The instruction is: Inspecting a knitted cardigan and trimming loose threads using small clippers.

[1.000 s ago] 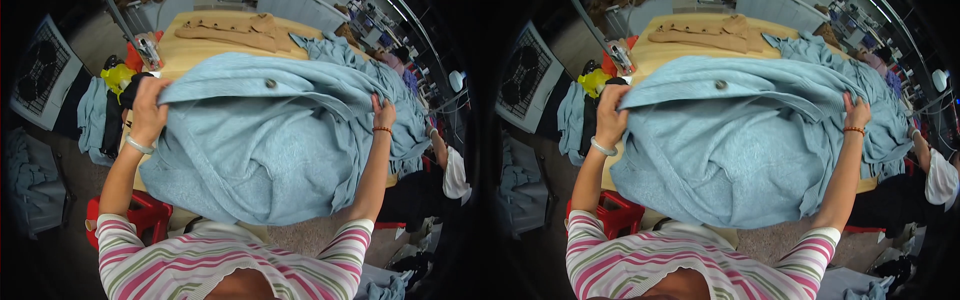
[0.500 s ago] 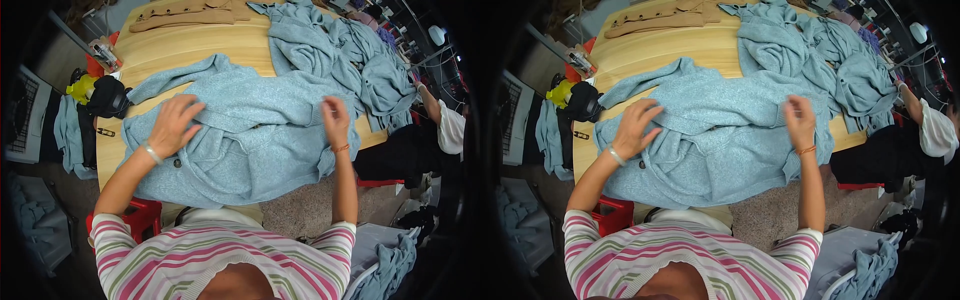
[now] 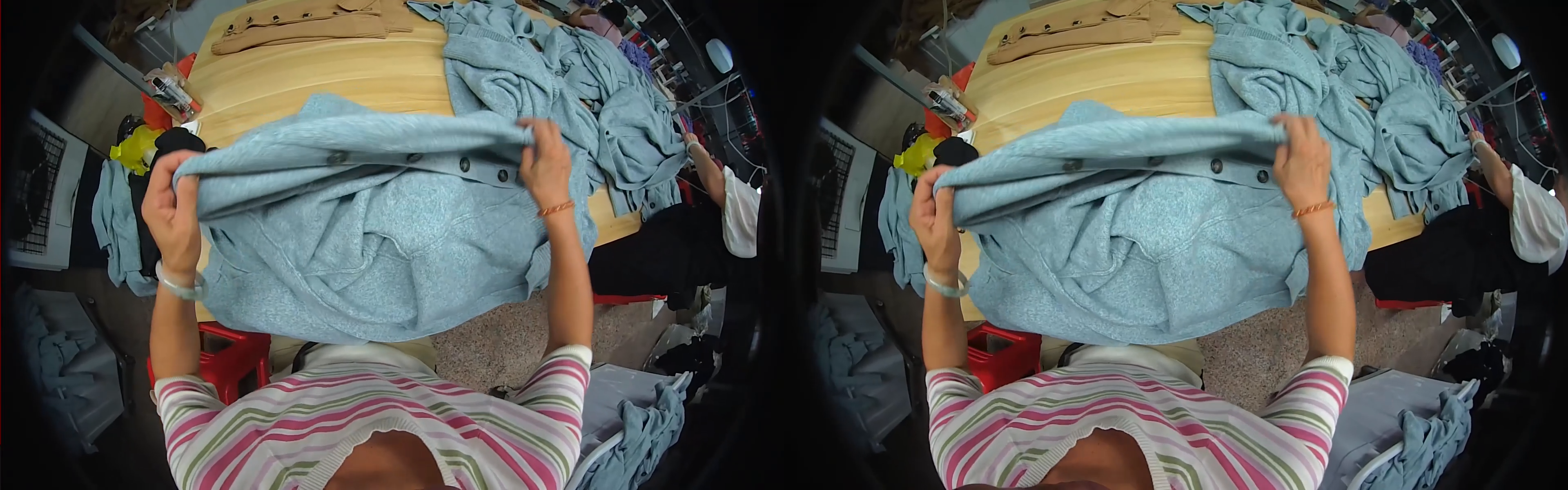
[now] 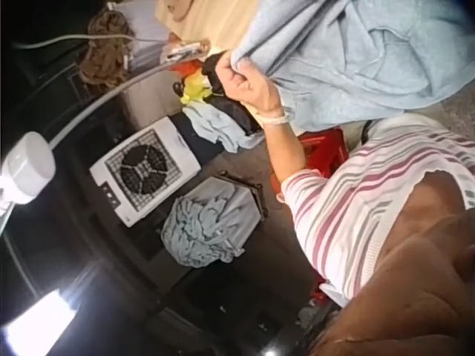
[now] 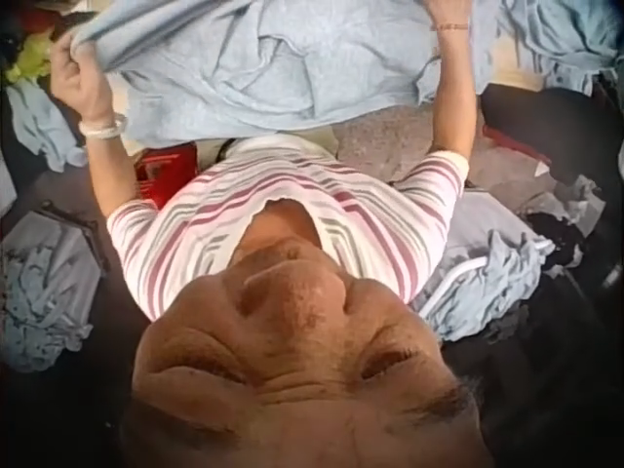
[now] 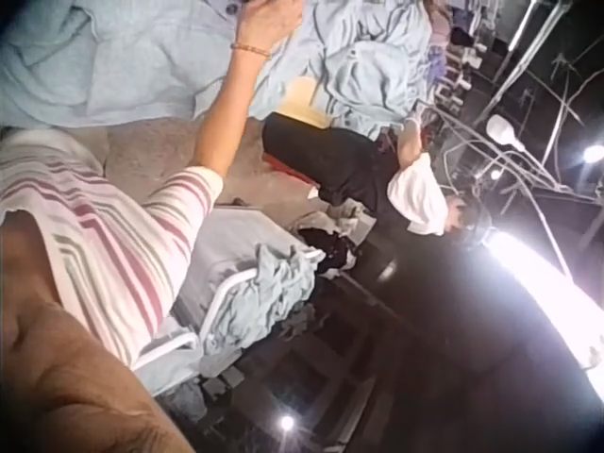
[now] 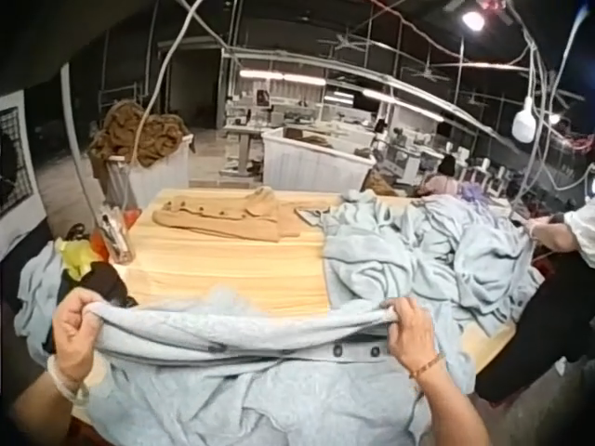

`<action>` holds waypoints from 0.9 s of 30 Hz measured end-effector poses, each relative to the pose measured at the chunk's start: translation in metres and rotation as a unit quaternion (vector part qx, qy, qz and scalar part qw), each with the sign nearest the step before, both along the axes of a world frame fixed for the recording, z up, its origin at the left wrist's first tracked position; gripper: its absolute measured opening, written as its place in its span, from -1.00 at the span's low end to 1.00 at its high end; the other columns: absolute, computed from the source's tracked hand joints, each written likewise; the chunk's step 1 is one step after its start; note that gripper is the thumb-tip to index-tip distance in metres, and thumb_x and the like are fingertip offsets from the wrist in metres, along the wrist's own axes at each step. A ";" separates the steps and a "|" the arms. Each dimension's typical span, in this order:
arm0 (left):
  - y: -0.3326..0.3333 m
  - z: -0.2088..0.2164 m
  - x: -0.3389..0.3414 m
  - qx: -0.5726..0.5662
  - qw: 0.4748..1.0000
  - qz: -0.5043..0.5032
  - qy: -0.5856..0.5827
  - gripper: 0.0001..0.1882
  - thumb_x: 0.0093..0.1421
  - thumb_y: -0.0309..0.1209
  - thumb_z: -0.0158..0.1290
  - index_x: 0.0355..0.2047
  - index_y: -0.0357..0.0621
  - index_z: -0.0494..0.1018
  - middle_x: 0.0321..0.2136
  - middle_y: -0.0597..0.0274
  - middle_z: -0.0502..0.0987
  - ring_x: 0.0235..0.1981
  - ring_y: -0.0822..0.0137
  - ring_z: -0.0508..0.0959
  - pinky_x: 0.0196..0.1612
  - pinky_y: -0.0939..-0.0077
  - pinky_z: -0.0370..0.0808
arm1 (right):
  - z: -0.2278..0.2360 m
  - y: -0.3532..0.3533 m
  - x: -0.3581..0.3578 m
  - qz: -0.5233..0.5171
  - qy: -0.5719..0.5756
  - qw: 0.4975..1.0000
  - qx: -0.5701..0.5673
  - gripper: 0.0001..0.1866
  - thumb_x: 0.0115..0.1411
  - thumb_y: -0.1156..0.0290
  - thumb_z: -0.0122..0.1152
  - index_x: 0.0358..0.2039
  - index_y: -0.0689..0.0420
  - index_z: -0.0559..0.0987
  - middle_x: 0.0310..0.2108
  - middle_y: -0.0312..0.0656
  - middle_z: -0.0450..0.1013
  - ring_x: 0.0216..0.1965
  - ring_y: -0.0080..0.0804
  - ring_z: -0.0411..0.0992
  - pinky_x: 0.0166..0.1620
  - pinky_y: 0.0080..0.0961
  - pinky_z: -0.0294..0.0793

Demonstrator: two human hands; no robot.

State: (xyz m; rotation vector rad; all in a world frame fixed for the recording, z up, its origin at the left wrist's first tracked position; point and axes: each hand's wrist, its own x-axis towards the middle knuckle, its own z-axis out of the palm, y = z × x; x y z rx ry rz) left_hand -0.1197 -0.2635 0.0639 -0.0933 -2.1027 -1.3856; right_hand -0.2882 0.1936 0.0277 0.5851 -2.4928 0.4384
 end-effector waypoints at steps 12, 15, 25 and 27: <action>-0.031 -0.079 0.017 -0.070 0.964 0.024 -0.254 -0.84 0.18 -0.42 0.09 -0.38 -0.29 0.44 -0.57 0.43 0.37 -0.49 0.61 0.27 -0.44 0.66 0.25 | -0.008 -0.067 -0.051 0.123 -0.033 0.990 0.059 -0.65 0.07 0.26 0.23 -0.08 -0.08 0.53 -0.10 -0.22 0.43 -0.08 -0.19 0.36 -0.02 -0.28 0.27; -0.026 -0.076 0.020 -0.098 0.966 0.012 -0.241 -0.82 0.13 -0.43 0.13 -0.34 -0.32 0.44 -0.54 0.30 0.43 -0.48 0.55 0.34 -0.40 0.63 0.32 | -0.022 -0.059 -0.023 0.182 -0.162 0.964 0.106 -0.61 0.06 0.25 0.25 -0.06 -0.05 0.52 -0.07 -0.21 0.42 -0.06 -0.18 0.35 -0.03 -0.29 0.27; -0.007 -0.063 0.014 -0.224 0.965 0.049 -0.124 -0.87 0.10 -0.55 0.11 -0.33 -0.31 0.42 -0.44 0.14 0.41 -0.38 0.32 0.43 -0.27 0.57 0.35 | -0.059 -0.037 -0.021 0.019 -0.041 0.983 0.176 -0.66 0.09 0.44 0.12 -0.09 -0.13 0.54 -0.29 -0.28 0.43 -0.28 -0.27 0.44 -0.26 -0.32 0.35; -0.002 -0.056 0.018 -0.245 0.963 0.041 -0.102 -0.86 0.06 -0.62 0.07 -0.33 -0.33 0.42 -0.41 0.11 0.41 -0.35 0.23 0.45 -0.25 0.52 0.37 | -0.055 -0.029 -0.023 -0.006 -0.017 0.993 0.120 -0.71 0.12 0.45 0.09 -0.13 -0.13 0.54 -0.30 -0.26 0.43 -0.35 -0.19 0.46 -0.34 -0.27 0.41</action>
